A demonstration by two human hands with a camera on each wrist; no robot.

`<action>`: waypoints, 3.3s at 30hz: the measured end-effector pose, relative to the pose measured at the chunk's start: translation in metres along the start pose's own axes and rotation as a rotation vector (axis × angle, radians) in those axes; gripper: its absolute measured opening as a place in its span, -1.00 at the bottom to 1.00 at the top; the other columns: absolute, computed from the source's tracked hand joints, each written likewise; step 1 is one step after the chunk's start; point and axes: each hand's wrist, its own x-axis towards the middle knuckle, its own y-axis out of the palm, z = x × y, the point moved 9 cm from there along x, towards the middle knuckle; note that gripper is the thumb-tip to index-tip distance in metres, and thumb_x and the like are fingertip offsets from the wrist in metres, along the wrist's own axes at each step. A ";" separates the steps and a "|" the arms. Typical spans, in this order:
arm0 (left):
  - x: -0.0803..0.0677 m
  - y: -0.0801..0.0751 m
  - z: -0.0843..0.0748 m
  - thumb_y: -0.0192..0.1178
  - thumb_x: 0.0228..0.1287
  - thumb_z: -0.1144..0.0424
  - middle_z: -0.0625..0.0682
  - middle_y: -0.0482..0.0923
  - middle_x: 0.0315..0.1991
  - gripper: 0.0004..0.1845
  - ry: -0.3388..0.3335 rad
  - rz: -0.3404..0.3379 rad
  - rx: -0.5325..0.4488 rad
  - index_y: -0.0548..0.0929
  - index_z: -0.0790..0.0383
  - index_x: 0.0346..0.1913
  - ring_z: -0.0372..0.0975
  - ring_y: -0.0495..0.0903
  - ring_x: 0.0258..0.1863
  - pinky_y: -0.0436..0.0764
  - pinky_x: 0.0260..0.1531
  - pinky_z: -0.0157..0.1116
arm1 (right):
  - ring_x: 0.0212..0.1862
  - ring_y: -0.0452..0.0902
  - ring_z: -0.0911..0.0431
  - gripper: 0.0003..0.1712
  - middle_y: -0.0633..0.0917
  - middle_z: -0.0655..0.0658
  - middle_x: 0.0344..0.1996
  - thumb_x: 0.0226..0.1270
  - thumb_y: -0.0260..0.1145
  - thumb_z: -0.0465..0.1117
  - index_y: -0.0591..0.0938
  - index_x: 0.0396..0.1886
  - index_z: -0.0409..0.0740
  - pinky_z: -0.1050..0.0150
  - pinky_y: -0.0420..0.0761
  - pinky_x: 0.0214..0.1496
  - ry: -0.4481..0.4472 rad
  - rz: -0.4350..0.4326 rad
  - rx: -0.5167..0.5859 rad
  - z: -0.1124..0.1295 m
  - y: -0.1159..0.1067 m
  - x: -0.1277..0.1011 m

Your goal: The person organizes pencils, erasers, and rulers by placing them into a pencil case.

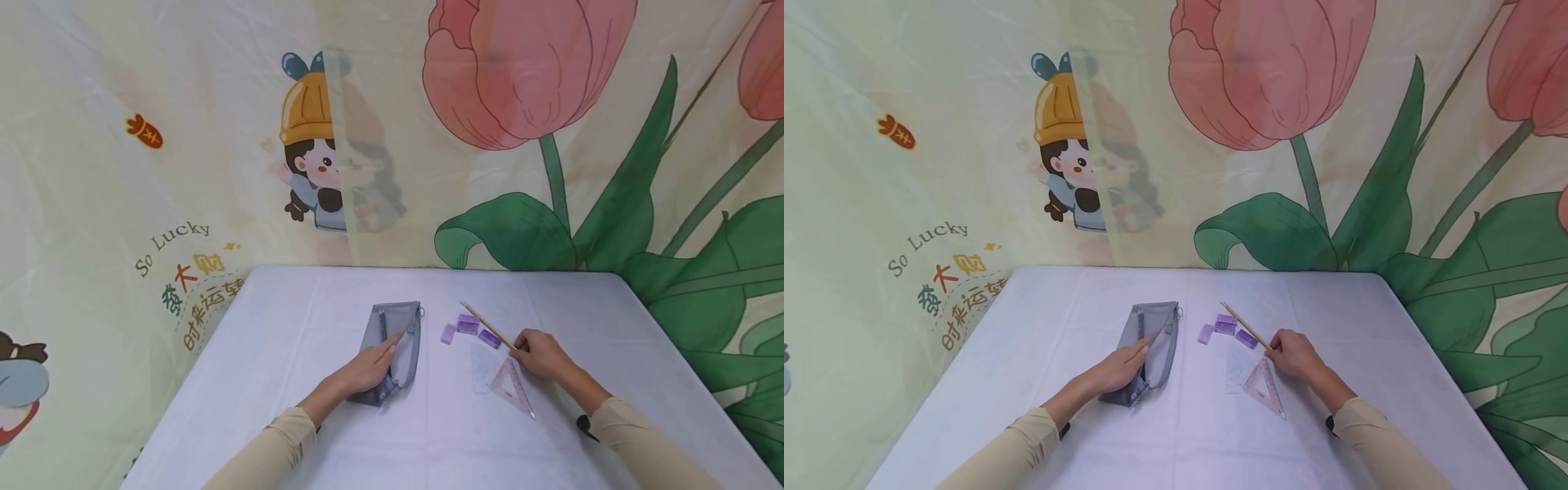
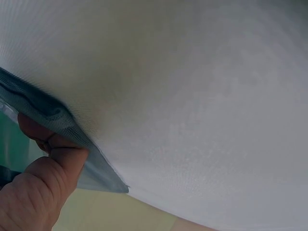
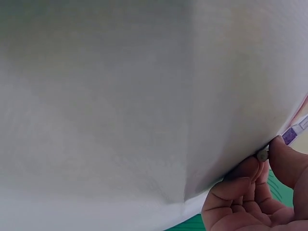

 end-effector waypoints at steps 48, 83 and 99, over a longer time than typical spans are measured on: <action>0.003 0.001 0.003 -0.38 0.62 0.04 0.01 0.31 -0.56 -0.45 -0.009 0.006 0.014 0.08 0.00 0.58 -0.19 0.53 -0.30 0.46 0.01 -0.07 | -0.39 0.42 0.09 -0.84 0.57 -0.12 -0.44 0.36 0.30 -0.29 0.57 -0.20 -0.33 0.30 0.44 -0.45 -0.089 -0.150 0.103 0.041 -0.009 -0.024; 0.000 -0.003 0.004 -0.37 0.62 0.00 0.32 0.57 0.09 -0.45 -0.028 -0.007 -0.008 0.11 -0.02 0.57 -0.05 0.54 0.04 0.45 0.15 0.05 | -0.47 0.36 0.16 -0.91 0.51 0.01 -0.57 0.25 0.41 -0.32 0.63 -0.33 -0.18 0.37 0.37 -0.49 -0.205 -0.045 0.114 0.092 0.025 -0.054; -0.001 0.001 0.006 -0.40 0.62 -0.02 0.27 0.27 0.46 -0.44 -0.027 -0.008 -0.037 0.08 -0.04 0.58 0.11 0.31 0.43 0.25 0.41 0.10 | -0.50 0.35 0.20 -0.91 0.52 0.05 -0.60 0.20 0.43 -0.33 0.65 -0.38 -0.15 0.38 0.36 -0.49 -0.251 -0.079 0.132 0.110 0.038 -0.053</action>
